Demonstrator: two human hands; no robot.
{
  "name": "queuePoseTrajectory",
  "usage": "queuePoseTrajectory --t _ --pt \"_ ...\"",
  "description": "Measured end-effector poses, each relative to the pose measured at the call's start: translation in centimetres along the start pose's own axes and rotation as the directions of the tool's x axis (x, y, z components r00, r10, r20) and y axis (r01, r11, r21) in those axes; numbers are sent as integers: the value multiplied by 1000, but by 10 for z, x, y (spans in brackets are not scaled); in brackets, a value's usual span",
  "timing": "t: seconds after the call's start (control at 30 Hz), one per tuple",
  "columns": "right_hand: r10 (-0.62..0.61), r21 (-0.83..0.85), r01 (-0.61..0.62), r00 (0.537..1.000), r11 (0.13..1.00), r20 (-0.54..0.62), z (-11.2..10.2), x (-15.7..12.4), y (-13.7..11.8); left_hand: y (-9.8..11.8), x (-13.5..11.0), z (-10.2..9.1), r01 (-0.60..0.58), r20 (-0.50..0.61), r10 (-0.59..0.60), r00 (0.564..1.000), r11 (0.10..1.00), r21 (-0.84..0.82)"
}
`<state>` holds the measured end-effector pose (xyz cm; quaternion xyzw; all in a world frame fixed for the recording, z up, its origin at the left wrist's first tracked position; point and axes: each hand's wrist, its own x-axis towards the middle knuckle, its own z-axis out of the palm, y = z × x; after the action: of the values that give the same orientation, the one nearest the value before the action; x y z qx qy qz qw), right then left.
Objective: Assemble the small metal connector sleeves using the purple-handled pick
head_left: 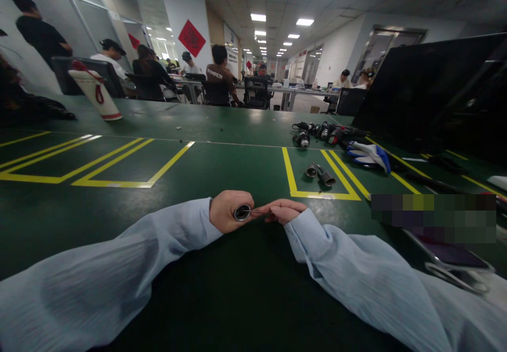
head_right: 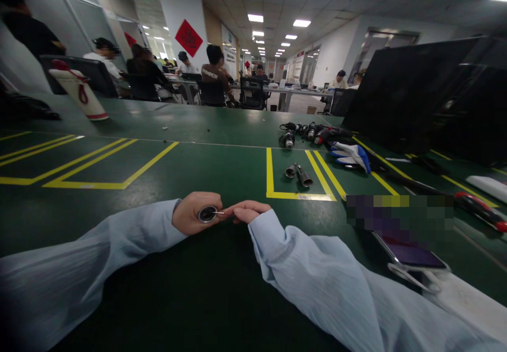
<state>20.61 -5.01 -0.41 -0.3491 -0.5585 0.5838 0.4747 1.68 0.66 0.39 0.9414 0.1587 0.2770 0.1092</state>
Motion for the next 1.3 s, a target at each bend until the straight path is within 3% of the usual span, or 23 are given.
queuePoseTrajectory --t 0.13,0.33,0.47,0.67,0.87,1.17,1.3 --pt "-78 -15 77 997 997 -29 2 -1 3 1 0 0 23 -13 -23 1000 1000 5" --pt "-243 -229 230 970 946 -30 4 -3 8 1 0 1 42 -3 -41 999 996 76" --pt "-224 -240 219 975 946 7 3 -3 8 -1 -1 2 -2 30 -2 1000 993 115" --pt "-56 -53 55 998 997 -17 -1 1 4 -1 0 1 -18 25 17 1000 999 50" --pt "-15 75 13 999 997 34 -2 3 6 1 0 0 -12 20 12 1000 1000 6" --pt "-185 -169 180 983 969 -16 5 -4 7 0 -1 0 26 25 -28 999 998 64" --pt "-193 -205 189 981 960 0 4 -3 9 -2 -2 1 12 38 -16 999 994 107"
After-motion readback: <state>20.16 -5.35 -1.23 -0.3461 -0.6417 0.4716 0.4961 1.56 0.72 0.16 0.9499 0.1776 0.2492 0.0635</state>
